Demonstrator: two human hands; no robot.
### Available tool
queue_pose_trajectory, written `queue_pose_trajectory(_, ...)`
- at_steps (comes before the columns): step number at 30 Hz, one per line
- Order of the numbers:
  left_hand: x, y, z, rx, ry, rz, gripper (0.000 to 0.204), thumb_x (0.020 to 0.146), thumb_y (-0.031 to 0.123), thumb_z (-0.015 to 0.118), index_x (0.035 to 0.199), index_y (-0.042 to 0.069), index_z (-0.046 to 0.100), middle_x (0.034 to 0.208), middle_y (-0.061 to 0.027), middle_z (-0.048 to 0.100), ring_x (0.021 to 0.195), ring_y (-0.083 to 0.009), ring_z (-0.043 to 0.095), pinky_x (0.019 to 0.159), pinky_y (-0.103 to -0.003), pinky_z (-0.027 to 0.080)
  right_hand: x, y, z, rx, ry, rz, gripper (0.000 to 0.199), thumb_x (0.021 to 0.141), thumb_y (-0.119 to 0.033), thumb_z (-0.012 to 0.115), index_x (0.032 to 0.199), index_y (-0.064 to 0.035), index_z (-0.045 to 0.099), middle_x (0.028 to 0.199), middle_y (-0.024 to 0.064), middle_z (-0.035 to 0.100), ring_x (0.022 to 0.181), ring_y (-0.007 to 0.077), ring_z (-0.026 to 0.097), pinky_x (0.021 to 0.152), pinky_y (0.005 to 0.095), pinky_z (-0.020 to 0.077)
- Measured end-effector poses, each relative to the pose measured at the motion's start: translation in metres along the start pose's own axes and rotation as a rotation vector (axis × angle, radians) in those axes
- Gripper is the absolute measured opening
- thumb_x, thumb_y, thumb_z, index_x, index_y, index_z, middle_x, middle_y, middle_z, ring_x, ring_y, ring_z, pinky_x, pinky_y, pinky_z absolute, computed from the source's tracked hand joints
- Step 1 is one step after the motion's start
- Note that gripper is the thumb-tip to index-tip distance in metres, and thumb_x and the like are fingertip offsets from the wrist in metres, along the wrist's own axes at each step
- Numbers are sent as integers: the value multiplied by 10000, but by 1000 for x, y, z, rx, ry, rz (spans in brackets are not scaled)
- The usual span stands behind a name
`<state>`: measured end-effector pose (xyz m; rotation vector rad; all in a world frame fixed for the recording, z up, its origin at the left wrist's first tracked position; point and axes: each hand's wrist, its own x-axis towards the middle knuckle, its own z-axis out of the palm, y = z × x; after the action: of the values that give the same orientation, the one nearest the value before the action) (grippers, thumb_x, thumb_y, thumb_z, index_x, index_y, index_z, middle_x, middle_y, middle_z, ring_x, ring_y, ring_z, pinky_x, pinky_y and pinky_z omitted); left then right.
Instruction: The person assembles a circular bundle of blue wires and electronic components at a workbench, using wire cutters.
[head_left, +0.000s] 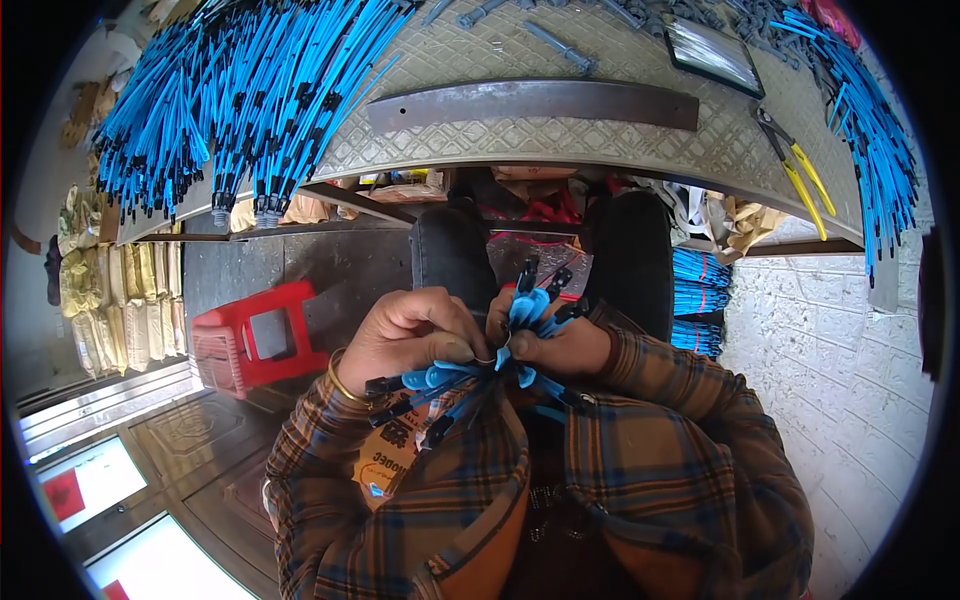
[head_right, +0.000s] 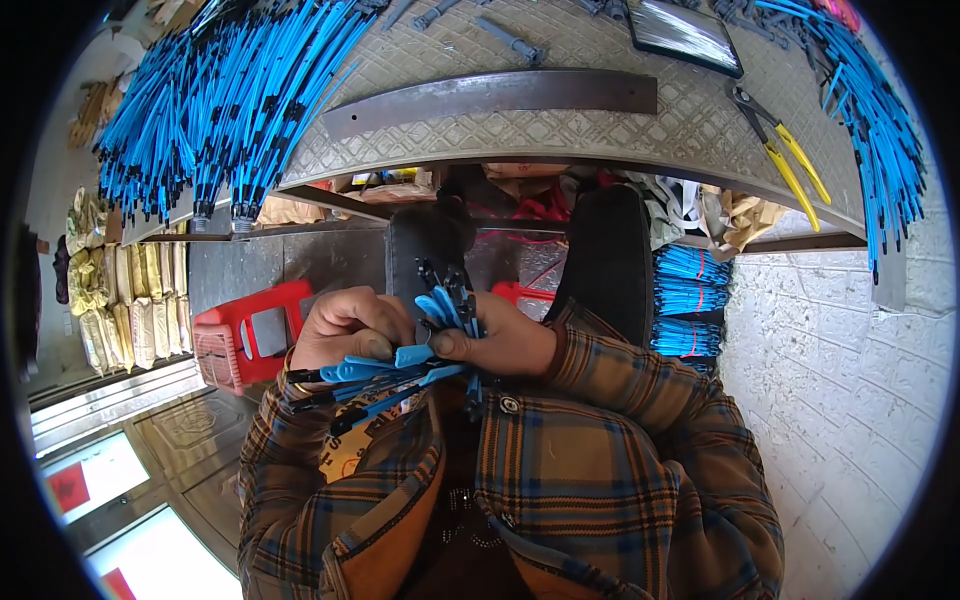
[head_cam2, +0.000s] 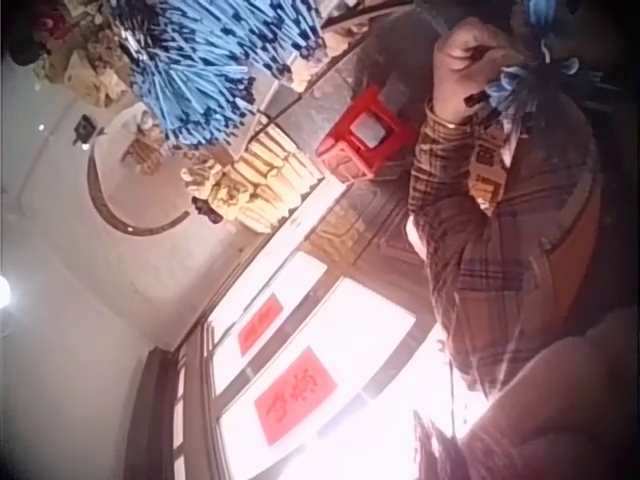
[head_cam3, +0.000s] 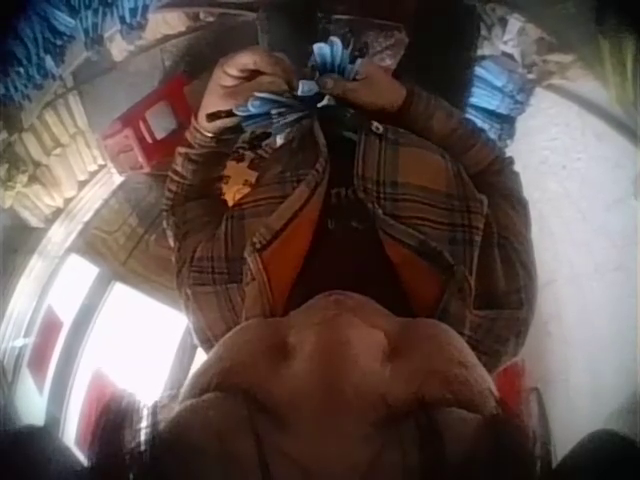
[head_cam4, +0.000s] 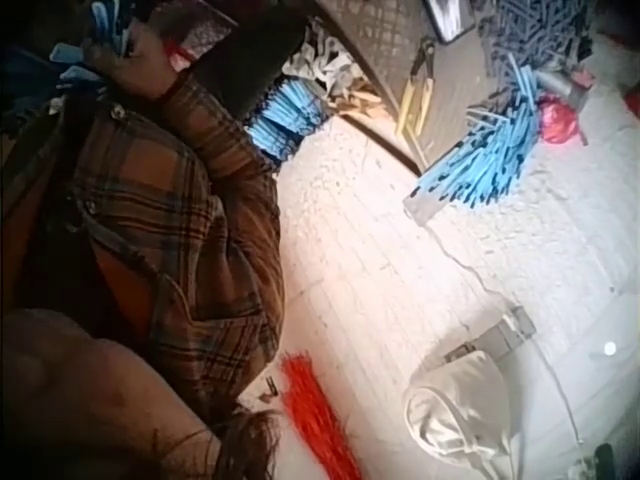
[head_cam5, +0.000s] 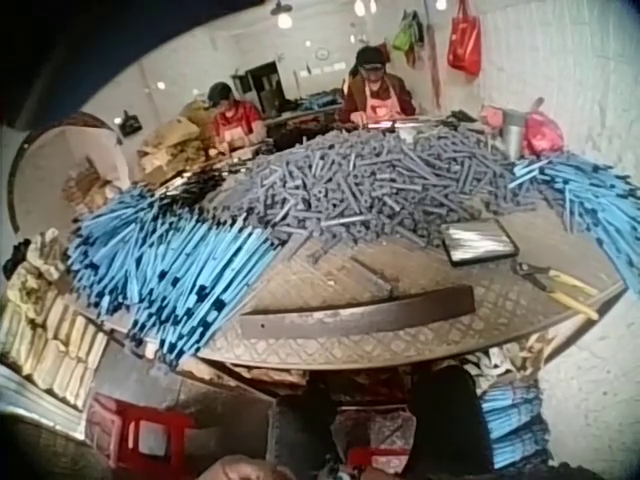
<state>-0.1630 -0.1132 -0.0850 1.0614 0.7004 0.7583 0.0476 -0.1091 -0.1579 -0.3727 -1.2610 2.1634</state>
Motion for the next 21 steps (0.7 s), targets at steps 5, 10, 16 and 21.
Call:
queue_pose_trajectory(5,0,-2,3,20,-30,28,98,803,65,653,798,-5,583,803,-168,614,746,-192,568,689,-315,476,-3,-2,0,-60,0,3,377,859,-361,622,1049,-46,542,886,-8,554,845,70,495,758,246,442)
queue_pose_trajectory(10,2,-4,8,33,4,24,90,811,62,647,807,-2,584,811,-158,623,757,-185,573,685,-300,477,-4,0,4,28,44,-19,416,841,-364,644,1072,-36,534,897,4,560,853,84,510,759,250,446)
queue_pose_trajectory(16,2,-3,10,56,-14,34,79,813,53,643,812,0,585,817,-148,629,771,-181,578,679,-286,477,-6,2,-8,15,-88,-35,468,795,-345,704,1093,-28,529,914,16,573,868,94,527,760,257,450)
queue_pose_trajectory(21,2,-3,10,56,-5,32,73,812,48,641,807,-1,587,813,-151,630,776,-186,580,683,-293,482,-7,3,-5,-116,-43,-39,484,747,-276,761,1094,-29,530,912,26,579,879,91,531,770,266,449)
